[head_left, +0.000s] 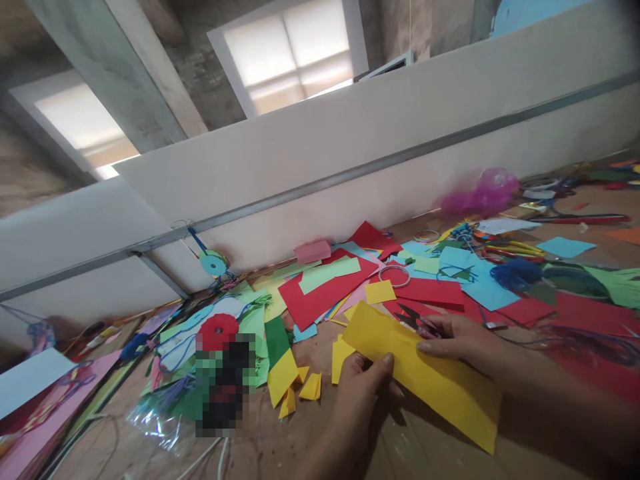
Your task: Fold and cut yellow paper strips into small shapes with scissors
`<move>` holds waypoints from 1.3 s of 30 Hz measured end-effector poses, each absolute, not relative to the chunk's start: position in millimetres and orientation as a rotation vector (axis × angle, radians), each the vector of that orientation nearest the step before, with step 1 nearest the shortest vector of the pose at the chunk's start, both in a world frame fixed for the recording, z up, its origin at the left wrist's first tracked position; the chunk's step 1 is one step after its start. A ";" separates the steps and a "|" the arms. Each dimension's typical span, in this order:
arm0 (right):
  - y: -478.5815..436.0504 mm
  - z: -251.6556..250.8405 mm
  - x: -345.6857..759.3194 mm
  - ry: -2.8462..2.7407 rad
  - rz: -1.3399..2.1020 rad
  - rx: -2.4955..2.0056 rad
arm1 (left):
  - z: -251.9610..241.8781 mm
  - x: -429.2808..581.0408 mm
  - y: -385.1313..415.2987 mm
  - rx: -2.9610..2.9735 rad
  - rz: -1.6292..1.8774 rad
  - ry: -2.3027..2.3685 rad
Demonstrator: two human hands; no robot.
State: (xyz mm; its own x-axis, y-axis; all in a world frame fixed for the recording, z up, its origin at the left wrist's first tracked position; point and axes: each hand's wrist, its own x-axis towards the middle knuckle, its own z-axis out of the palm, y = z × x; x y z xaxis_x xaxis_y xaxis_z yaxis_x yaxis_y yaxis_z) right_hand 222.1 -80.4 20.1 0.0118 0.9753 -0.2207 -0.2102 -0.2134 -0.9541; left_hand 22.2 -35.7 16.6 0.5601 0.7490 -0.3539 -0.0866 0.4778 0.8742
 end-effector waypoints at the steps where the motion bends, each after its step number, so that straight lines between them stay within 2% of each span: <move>1: -81.4 20.4 220.7 -0.921 1.466 -1.219 | 19.7 21.9 -36.2 0.947 0.576 0.823; 8: -85.0 16.3 217.4 -0.959 1.451 -1.247 | 32.4 21.3 -33.1 0.868 0.749 0.825; 14: -85.6 22.0 221.0 -0.929 1.289 -1.348 | 23.5 19.3 -36.8 0.814 0.749 0.843; 27: -100.4 30.4 227.4 -1.350 0.894 -1.745 | 16.8 26.0 -44.0 0.879 0.718 0.796; 39: -100.0 43.2 216.3 -1.689 0.744 -1.673 | 14.1 27.5 -47.9 0.842 0.726 0.804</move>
State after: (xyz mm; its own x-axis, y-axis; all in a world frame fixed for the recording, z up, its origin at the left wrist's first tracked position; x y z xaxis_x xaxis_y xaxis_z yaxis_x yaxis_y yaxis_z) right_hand 216.3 -100.0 43.2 0.0142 0.9986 0.0508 0.6367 0.0301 -0.7705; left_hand 27.5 -47.9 14.1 0.4995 0.8075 -0.3137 -0.2301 0.4728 0.8506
